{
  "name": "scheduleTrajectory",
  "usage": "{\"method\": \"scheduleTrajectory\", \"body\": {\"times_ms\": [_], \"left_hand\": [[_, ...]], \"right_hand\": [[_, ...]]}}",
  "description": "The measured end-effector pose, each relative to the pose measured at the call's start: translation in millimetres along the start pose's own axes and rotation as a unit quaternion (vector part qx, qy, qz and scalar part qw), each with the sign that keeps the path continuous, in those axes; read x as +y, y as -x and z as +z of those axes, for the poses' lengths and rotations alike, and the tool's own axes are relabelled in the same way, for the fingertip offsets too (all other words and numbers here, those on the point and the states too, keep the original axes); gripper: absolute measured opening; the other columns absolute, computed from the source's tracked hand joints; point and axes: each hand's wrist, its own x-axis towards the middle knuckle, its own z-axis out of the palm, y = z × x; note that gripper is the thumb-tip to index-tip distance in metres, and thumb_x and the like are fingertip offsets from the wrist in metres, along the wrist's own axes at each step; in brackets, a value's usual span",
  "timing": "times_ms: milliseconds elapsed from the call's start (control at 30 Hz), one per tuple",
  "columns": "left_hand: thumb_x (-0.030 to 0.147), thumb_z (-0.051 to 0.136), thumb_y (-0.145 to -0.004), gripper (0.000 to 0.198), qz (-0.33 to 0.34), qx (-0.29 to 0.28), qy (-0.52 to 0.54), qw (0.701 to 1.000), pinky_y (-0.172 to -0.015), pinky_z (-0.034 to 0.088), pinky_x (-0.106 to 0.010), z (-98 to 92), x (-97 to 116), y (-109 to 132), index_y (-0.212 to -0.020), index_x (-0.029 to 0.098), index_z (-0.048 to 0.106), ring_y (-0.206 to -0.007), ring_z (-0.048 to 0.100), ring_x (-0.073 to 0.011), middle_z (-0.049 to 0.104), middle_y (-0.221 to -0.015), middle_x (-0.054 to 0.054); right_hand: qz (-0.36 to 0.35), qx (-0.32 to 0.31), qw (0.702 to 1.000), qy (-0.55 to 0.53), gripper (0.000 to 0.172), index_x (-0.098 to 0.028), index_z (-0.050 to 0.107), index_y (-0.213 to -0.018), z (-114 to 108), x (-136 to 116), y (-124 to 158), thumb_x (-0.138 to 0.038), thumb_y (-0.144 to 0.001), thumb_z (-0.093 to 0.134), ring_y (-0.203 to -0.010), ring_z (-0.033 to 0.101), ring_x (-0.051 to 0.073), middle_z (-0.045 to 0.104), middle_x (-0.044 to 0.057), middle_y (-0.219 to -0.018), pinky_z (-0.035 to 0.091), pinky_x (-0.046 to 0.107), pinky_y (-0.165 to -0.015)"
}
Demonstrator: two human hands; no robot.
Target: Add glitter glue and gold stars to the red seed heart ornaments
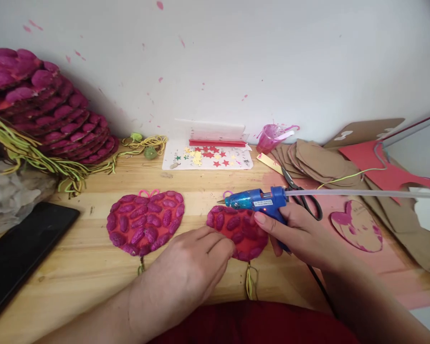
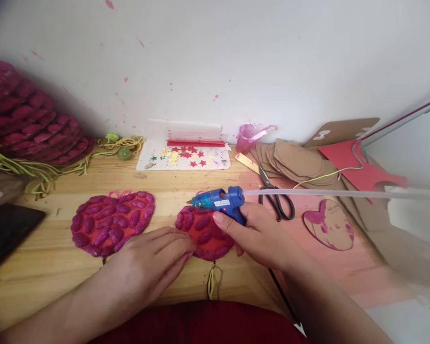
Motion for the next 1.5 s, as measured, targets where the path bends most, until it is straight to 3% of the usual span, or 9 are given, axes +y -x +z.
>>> {"method": "scheduleTrajectory", "body": {"times_ms": [167, 300, 433, 567, 700, 833, 1033, 1267, 1500], "left_hand": [[0.017, 0.047, -0.1, 0.018, -0.012, 0.017, 0.041, 0.999, -0.074, 0.055, -0.025, -1.8, -3, -1, -0.102, 0.02, 0.065, -0.079, 0.066, -0.0145, 0.068, -0.086, -0.003], [0.016, 0.05, -0.099, 0.018, -0.03, 0.02, 0.081, 0.996, -0.074, 0.054, -0.024, -3.6, -5, -2, -0.104, 0.02, 0.067, -0.082, 0.068, -0.0138, 0.071, -0.089, -0.003], [0.019, 0.056, -0.096, 0.014, -0.136, 0.091, 0.135, 0.977, -0.07, 0.055, -0.021, -7.1, -15, -7, -0.099, 0.021, 0.07, -0.076, 0.07, -0.0114, 0.075, -0.088, 0.0], [0.025, 0.059, -0.095, 0.014, -0.219, 0.163, 0.1, 0.957, -0.068, 0.057, -0.024, -7.8, -29, -11, -0.096, 0.02, 0.072, -0.075, 0.072, -0.014, 0.077, -0.09, -0.001], [0.021, 0.057, -0.095, 0.015, -0.167, 0.172, -0.01, 0.971, -0.077, 0.057, -0.029, -3.1, -33, -14, -0.098, 0.019, 0.071, -0.082, 0.072, -0.0169, 0.076, -0.093, -0.004], [0.015, 0.054, -0.095, 0.018, -0.132, 0.158, -0.05, 0.977, -0.078, 0.055, -0.027, 2.5, -30, -19, -0.099, 0.018, 0.071, -0.084, 0.07, -0.0159, 0.074, -0.091, -0.005], [0.018, 0.06, -0.093, 0.013, -0.206, 0.184, -0.028, 0.961, -0.067, 0.053, -0.022, 4.2, -29, -23, -0.094, 0.018, 0.073, -0.072, 0.067, -0.0123, 0.072, -0.086, -0.002], [0.015, 0.053, -0.097, 0.017, -0.108, 0.142, -0.109, 0.978, -0.072, 0.054, -0.023, 6.5, -30, -20, -0.098, 0.017, 0.07, -0.077, 0.066, -0.0126, 0.069, -0.085, -0.003], [0.015, 0.05, -0.1, 0.018, -0.064, 0.104, -0.16, 0.979, -0.074, 0.053, -0.026, 11.7, -30, -14, -0.106, 0.017, 0.067, -0.077, 0.064, -0.0137, 0.068, -0.088, -0.004]], "right_hand": [[0.001, -0.012, 0.992, -0.127, 0.053, -0.019, 0.06, -0.068, 0, 0, 2, -0.068, -0.087, 0.06, -0.044, 0.051, 0.011, 0.06, 0.001, -0.049, 0.035, 0.024, -0.044], [-0.052, -0.003, 0.961, -0.272, 0.046, -0.02, 0.065, -0.081, 1, -4, 1, -0.065, -0.083, 0.066, -0.042, 0.055, 0.01, 0.064, 0.0, -0.066, 0.039, 0.025, -0.042], [-0.042, 0.021, 0.937, -0.347, 0.047, -0.02, 0.063, -0.081, 7, -4, -5, -0.066, -0.079, 0.069, -0.043, 0.055, 0.011, 0.062, 0.0, -0.065, 0.037, 0.023, -0.038], [-0.008, 0.027, 0.916, -0.4, 0.047, -0.019, 0.065, -0.081, 20, 2, -17, -0.065, -0.077, 0.072, -0.045, 0.054, 0.01, 0.061, -0.001, -0.062, 0.037, 0.021, -0.039], [0.011, 0.034, 0.903, -0.428, 0.046, -0.019, 0.064, -0.08, 29, 6, -22, -0.064, -0.076, 0.074, -0.046, 0.054, 0.01, 0.061, -0.002, -0.061, 0.037, 0.022, -0.041], [0.004, 0.033, 0.898, -0.439, 0.046, -0.018, 0.065, -0.082, 30, 5, -20, -0.063, -0.077, 0.073, -0.049, 0.053, 0.01, 0.06, -0.002, -0.061, 0.038, 0.022, -0.045], [0.007, 0.044, 0.887, -0.46, 0.044, -0.018, 0.064, -0.08, 30, 3, -19, -0.062, -0.08, 0.07, -0.053, 0.053, 0.012, 0.06, -0.001, -0.061, 0.039, 0.024, -0.049], [0.009, 0.04, 0.89, -0.455, 0.043, -0.019, 0.064, -0.081, 30, 4, -19, -0.062, -0.081, 0.069, -0.054, 0.053, 0.012, 0.06, -0.001, -0.061, 0.039, 0.024, -0.05], [0.014, 0.03, 0.889, -0.457, 0.042, -0.019, 0.065, -0.082, 32, 6, -20, -0.061, -0.083, 0.069, -0.054, 0.053, 0.011, 0.06, -0.002, -0.061, 0.04, 0.024, -0.051]]}}
